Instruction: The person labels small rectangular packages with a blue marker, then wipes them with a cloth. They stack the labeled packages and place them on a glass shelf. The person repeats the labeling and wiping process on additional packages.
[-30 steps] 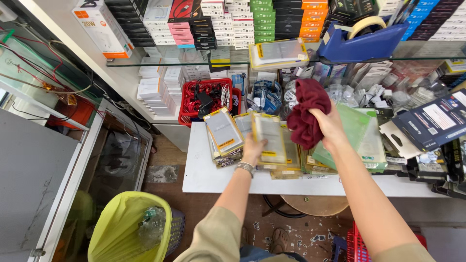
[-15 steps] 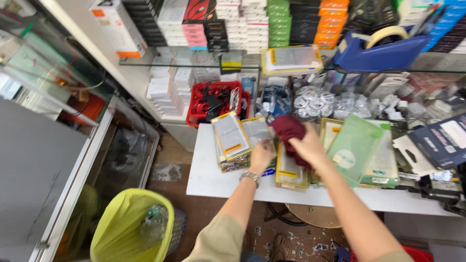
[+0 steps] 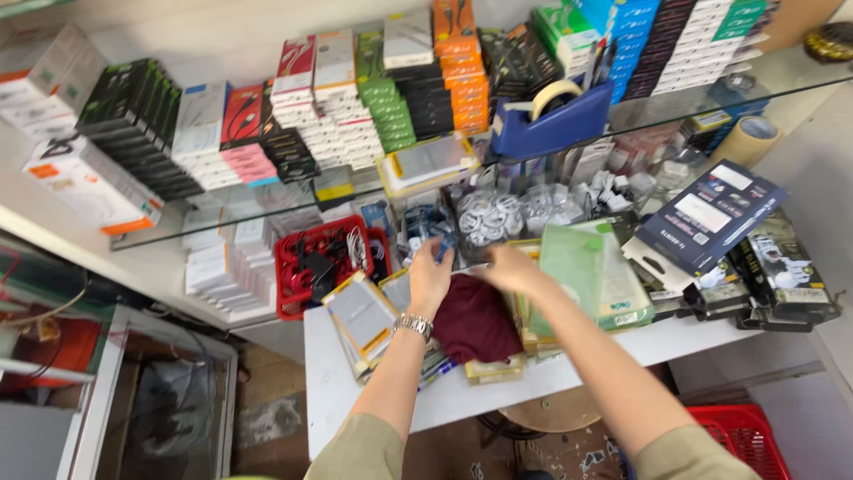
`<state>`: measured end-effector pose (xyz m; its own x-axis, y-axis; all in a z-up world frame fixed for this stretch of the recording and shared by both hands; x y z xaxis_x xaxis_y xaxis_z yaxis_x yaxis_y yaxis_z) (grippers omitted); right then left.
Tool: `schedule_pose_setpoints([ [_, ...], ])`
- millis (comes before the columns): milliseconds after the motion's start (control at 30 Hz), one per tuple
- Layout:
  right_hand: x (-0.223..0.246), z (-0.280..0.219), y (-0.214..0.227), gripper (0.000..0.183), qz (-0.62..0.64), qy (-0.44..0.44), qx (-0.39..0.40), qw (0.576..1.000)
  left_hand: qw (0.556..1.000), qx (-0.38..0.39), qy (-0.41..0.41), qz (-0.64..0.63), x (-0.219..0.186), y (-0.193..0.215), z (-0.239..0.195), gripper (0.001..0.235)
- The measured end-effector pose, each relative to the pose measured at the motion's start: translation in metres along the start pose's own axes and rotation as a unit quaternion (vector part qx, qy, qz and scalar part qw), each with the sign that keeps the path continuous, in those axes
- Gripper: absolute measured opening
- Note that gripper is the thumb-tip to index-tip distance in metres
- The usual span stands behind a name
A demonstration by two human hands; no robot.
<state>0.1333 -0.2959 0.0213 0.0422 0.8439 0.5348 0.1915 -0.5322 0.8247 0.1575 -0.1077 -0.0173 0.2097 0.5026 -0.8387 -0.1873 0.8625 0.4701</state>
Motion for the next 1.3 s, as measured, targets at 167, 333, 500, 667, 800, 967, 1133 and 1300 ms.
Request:
schedule_pose_setpoints([
  [167,-0.107,0.061,0.108,0.041,0.403,-0.073,-0.225,0.884,0.997,-0.003,-0.074,-0.028,-0.085,-0.042,0.087,0.066],
  [333,-0.200,0.132,0.176,0.054,0.367,-0.031,-0.368,0.854,0.993,-0.006,-0.121,-0.014,-0.116,-0.094,0.151,0.081],
  [500,-0.233,0.193,0.156,0.071,0.716,-0.191,-0.188,0.645,0.992,-0.009,-0.127,0.018,-0.119,-0.126,0.181,0.095],
  [667,-0.201,0.198,0.130,0.071,0.889,-0.159,-0.111,0.415,0.997,0.050,-0.044,0.042,-0.127,-0.140,0.189,0.098],
  [800,-0.184,0.177,0.145,0.078,0.872,-0.168,-0.109,0.448,0.998,0.037,-0.021,0.054,-0.132,-0.138,0.180,0.080],
  [967,-0.170,0.156,0.152,0.082,0.851,-0.177,-0.133,0.476,0.993,0.062,-0.076,0.068,-0.130,-0.140,0.159,0.081],
  [1133,-0.161,0.158,0.148,0.081,0.839,-0.138,-0.095,0.518,0.995,0.052,-0.075,-0.042,-0.133,-0.152,0.138,0.090],
  [1300,-0.159,0.142,0.145,0.077,0.853,-0.096,-0.072,0.507,0.991,0.058,-0.016,-0.119,-0.147,-0.150,0.095,0.084],
])
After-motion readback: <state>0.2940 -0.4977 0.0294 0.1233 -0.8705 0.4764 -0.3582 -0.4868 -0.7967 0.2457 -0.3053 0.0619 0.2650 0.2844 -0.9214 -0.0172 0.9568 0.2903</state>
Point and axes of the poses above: each hand's wrist, its own z-axis towards the middle knuckle, its own y-axis out of the back of the hand, x = y × z, the point moved 3 cm from there along z, towards the middle knuckle
